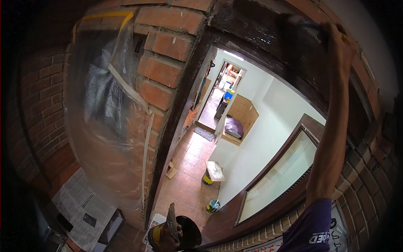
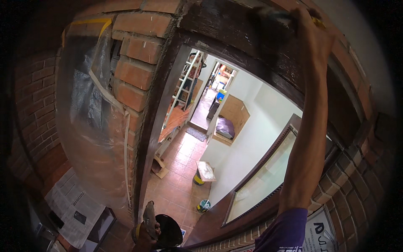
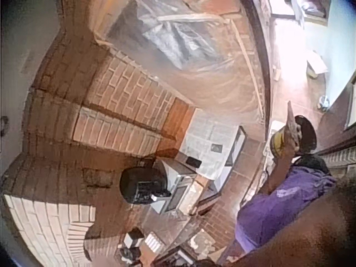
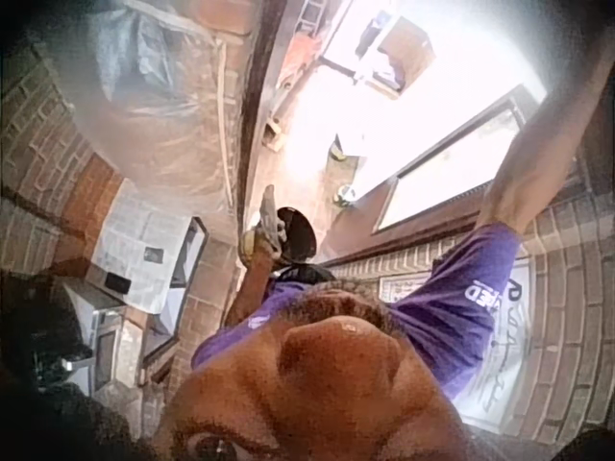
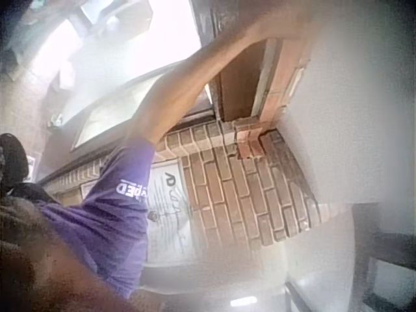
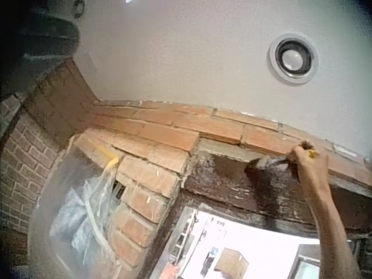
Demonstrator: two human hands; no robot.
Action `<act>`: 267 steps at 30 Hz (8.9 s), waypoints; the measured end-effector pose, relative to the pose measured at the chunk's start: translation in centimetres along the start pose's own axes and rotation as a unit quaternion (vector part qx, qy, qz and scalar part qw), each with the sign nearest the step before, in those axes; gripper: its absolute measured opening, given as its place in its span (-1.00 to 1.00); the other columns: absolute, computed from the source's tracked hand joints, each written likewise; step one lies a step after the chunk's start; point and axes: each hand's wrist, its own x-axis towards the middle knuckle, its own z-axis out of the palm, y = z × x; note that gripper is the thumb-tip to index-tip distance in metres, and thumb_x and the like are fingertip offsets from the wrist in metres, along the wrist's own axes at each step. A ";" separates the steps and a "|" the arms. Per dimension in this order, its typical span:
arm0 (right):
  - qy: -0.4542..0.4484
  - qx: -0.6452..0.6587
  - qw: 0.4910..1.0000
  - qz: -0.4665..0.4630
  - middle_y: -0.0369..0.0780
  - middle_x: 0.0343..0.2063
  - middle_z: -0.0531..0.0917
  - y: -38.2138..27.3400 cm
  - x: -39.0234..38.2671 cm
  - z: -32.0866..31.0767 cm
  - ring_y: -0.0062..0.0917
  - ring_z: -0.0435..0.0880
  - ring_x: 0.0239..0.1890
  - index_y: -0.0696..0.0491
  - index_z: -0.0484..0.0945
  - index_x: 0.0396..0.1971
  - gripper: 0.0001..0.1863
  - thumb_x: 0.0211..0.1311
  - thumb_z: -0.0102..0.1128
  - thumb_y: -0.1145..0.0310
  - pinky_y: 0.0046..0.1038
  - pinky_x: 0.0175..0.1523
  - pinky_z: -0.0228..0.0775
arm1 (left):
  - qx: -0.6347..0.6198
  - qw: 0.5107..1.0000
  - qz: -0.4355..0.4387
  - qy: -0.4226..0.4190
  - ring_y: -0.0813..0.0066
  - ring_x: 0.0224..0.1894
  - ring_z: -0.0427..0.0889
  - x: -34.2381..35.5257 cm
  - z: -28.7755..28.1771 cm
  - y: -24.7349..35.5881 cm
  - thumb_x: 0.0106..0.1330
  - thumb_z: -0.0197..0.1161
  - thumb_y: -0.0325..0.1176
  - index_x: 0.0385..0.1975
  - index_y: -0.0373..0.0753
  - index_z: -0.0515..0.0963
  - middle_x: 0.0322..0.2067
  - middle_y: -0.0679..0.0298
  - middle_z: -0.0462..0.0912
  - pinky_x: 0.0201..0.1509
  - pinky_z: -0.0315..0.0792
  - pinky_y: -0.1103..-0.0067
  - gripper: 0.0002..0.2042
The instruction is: The person applies paint or varnish to a wooden door frame with a paint brush.
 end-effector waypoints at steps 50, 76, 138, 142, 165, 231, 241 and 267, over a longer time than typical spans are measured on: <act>0.000 0.029 0.999 -0.037 -0.30 -0.63 0.50 -0.8 -0.8 5.7 -0.72 0.39 -0.61 0.17 0.50 -0.56 -0.77 -0.08 0.07 0.28 -0.68 -0.51 0.19 | 0.010 0.998 0.063 0.022 0.42 -0.69 0.38 -1.3 -0.7 0.7 0.08 -0.08 -0.02 -0.37 -0.21 0.32 -0.60 0.24 0.42 -0.60 0.32 0.55 -0.65; -0.058 0.101 0.984 -0.135 -0.36 -0.75 0.36 -3.2 -2.3 8.7 -0.73 0.28 -0.68 0.13 0.37 -0.65 -0.91 -0.04 -0.04 0.46 -0.66 -0.63 0.10 | -0.057 0.997 0.046 -0.039 0.29 -0.56 0.43 0.0 -4.9 0.2 0.08 -0.03 -0.05 -0.33 -0.22 0.35 -0.44 0.16 0.46 -0.48 0.35 0.45 -0.65; -0.128 -0.012 0.976 -0.174 -0.36 -0.76 0.35 -3.5 -4.4 8.3 -0.74 0.24 -0.73 0.08 0.34 -0.71 -0.91 -0.10 -0.05 0.52 -0.66 -0.70 0.08 | 0.047 0.996 0.076 0.016 0.33 -0.69 0.40 -0.9 -2.2 0.6 0.10 -0.08 -0.08 -0.40 -0.22 0.36 -0.57 0.18 0.45 -0.59 0.33 0.47 -0.69; -0.128 -0.005 0.971 -0.201 -0.36 -0.75 0.38 -3.0 -4.2 7.2 -0.74 0.27 -0.72 0.10 0.37 -0.68 -0.93 -0.08 -0.04 0.52 -0.67 -0.68 0.10 | 0.018 0.997 0.077 0.000 0.33 -0.67 0.41 -0.8 -3.3 0.4 0.09 -0.06 -0.09 -0.38 -0.22 0.35 -0.57 0.18 0.44 -0.58 0.33 0.49 -0.70; -0.027 0.255 0.954 0.155 -0.08 -0.49 0.49 4.5 -20.2 -11.6 -0.58 0.44 -0.57 0.19 0.30 -0.17 -0.61 0.12 -0.03 0.20 -0.62 -0.52 0.28 | 0.158 0.986 0.032 0.050 0.57 -0.77 0.31 -2.1 6.0 -1.0 0.15 -0.10 -0.04 -0.44 -0.17 0.27 -0.66 0.29 0.36 -0.71 0.25 0.69 -0.71; -0.616 0.259 0.569 0.478 -0.24 -0.60 0.52 -2.8 -51.6 -7.9 -0.62 0.50 -0.53 0.19 0.44 -0.43 -0.80 -0.01 0.11 0.37 -0.62 -0.41 0.31 | 0.076 0.981 0.174 0.037 0.54 -0.65 0.30 -11.8 7.1 4.9 0.11 -0.10 -0.29 -0.55 -0.34 0.35 -0.57 0.22 0.33 -0.54 0.19 0.67 -0.78; -0.493 0.260 0.524 0.644 -0.26 -0.60 0.52 -2.1 -53.7 -8.1 -0.69 0.43 -0.58 0.21 0.46 -0.39 -0.78 0.03 0.06 0.35 -0.69 -0.49 0.26 | 0.058 0.967 0.238 0.075 0.54 -0.64 0.25 -13.0 3.4 7.0 0.10 -0.18 -0.09 -0.33 -0.28 0.29 -0.56 0.25 0.31 -0.50 0.14 0.66 -0.64; -0.320 0.315 0.400 0.799 -0.17 -0.61 0.45 -3.2 -66.9 -10.2 -0.49 0.44 -0.62 0.18 0.35 -0.36 -0.70 0.10 -0.04 0.21 -0.55 -0.49 0.30 | 0.085 0.831 0.526 0.163 0.47 -0.70 0.30 -7.8 -13.3 22.7 0.12 -0.18 -0.07 -0.42 -0.14 0.32 -0.68 0.28 0.37 -0.55 0.20 0.58 -0.73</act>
